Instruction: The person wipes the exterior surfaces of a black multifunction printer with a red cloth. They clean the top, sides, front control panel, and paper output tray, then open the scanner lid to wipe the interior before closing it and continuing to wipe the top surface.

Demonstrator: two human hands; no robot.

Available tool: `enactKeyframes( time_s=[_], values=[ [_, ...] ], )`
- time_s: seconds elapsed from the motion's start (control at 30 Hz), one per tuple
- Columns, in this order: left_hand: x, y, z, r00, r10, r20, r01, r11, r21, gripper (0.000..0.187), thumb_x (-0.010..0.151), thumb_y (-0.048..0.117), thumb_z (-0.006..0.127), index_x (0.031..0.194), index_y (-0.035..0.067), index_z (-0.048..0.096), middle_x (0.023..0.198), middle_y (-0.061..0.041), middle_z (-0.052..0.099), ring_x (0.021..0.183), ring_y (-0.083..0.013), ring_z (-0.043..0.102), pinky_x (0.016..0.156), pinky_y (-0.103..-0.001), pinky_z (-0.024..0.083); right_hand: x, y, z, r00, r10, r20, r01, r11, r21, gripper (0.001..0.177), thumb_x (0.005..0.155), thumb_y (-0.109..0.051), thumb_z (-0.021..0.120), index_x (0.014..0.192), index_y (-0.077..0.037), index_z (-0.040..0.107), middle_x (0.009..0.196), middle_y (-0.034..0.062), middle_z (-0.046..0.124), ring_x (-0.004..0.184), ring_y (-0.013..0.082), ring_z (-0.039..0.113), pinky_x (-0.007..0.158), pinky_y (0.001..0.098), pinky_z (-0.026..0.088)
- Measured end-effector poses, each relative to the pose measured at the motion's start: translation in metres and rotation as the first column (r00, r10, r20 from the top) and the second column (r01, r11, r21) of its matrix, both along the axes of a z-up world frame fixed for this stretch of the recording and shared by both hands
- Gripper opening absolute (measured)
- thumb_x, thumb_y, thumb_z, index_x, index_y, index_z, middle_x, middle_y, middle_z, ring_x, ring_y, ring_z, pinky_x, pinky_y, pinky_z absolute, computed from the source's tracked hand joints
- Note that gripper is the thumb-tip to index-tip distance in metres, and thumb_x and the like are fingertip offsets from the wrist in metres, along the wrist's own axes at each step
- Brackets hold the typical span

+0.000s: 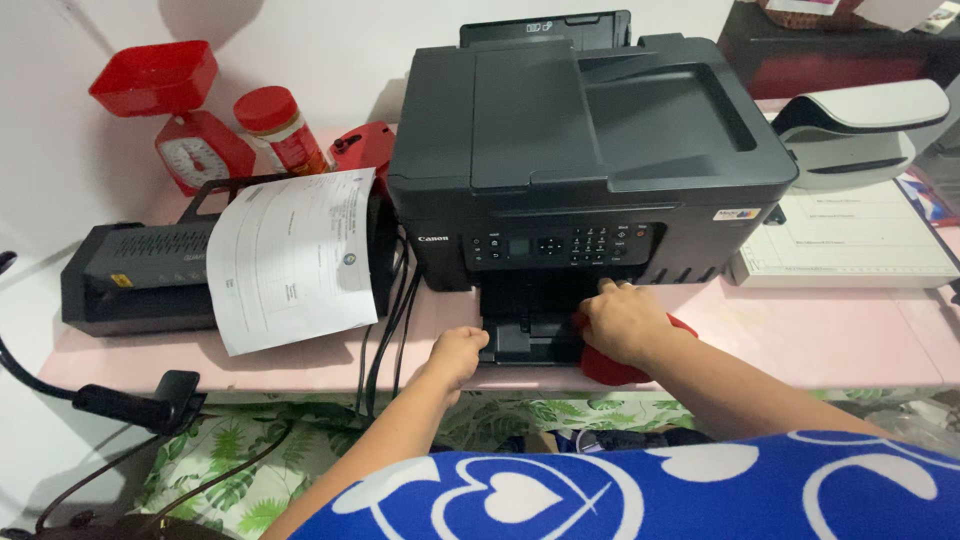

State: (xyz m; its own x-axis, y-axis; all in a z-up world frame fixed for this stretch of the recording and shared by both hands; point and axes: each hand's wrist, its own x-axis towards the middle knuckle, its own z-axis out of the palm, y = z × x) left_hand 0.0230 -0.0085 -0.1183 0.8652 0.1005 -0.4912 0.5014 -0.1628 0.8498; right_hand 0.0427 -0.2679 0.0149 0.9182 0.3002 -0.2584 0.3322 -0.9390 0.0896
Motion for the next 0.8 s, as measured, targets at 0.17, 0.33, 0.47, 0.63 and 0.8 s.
enactKeyframes(
  time_s=[0.17,0.33,0.47,0.63,0.8],
  values=[
    [0.001,0.005,0.004,1.000,-0.020,0.001,0.020,1.000,-0.018,0.045,0.095,0.032,0.063,0.131,0.005,0.066,0.143,-0.018,0.062,0.140,-0.0320,0.051,0.116,-0.050,0.036,0.012,-0.007,0.029,0.957,0.005,-0.290,0.029,0.993,0.113,0.039,0.089,-0.040,0.068,0.121,-0.019,0.074,0.118,0.0143,0.075,0.110,0.0310,0.072,0.097,0.0408,0.055],
    [-0.008,0.001,0.043,0.989,-0.151,0.009,0.143,0.957,0.250,0.042,0.094,0.034,0.061,0.123,0.005,0.070,0.124,-0.017,0.073,0.121,-0.0311,0.066,0.104,-0.044,0.048,0.001,-0.065,0.102,0.851,0.112,-0.514,0.225,0.805,0.549,0.037,0.084,-0.039,0.071,0.115,-0.021,0.081,0.105,0.0065,0.082,0.098,0.0214,0.075,0.091,0.0363,0.055],
    [-0.003,-0.012,0.114,0.767,-0.560,-0.313,0.563,0.354,0.747,0.041,0.097,0.035,0.062,0.108,0.000,0.080,0.112,-0.023,0.075,0.107,-0.0387,0.071,0.094,-0.047,0.055,0.008,-0.120,0.173,0.968,-0.101,-0.230,0.246,0.562,0.789,0.026,0.083,-0.021,0.071,0.108,-0.014,0.071,0.109,0.0100,0.078,0.101,0.0208,0.074,0.095,0.0423,0.055],
    [0.022,-0.061,0.217,0.443,-0.884,0.147,0.482,0.373,0.793,0.037,0.090,0.034,0.067,0.110,0.002,0.071,0.105,-0.021,0.073,0.098,-0.0379,0.070,0.088,-0.047,0.056,0.034,-0.149,0.175,0.818,-0.430,0.382,-0.017,0.646,0.764,0.038,0.101,-0.033,0.068,0.128,-0.007,0.064,0.127,0.0231,0.065,0.111,0.0343,0.066,0.093,0.0486,0.054],
    [0.046,-0.102,0.271,0.335,-0.689,0.643,0.114,0.706,0.699,0.025,0.090,0.027,0.065,0.104,0.008,0.073,0.092,-0.010,0.074,0.095,-0.0307,0.069,0.089,-0.044,0.054,0.089,-0.166,0.099,0.884,-0.275,0.379,0.078,0.885,0.459,0.060,0.102,-0.051,0.053,0.145,-0.010,0.058,0.151,0.0286,0.042,0.132,0.0473,0.046,0.107,0.0550,0.038]
  ],
)
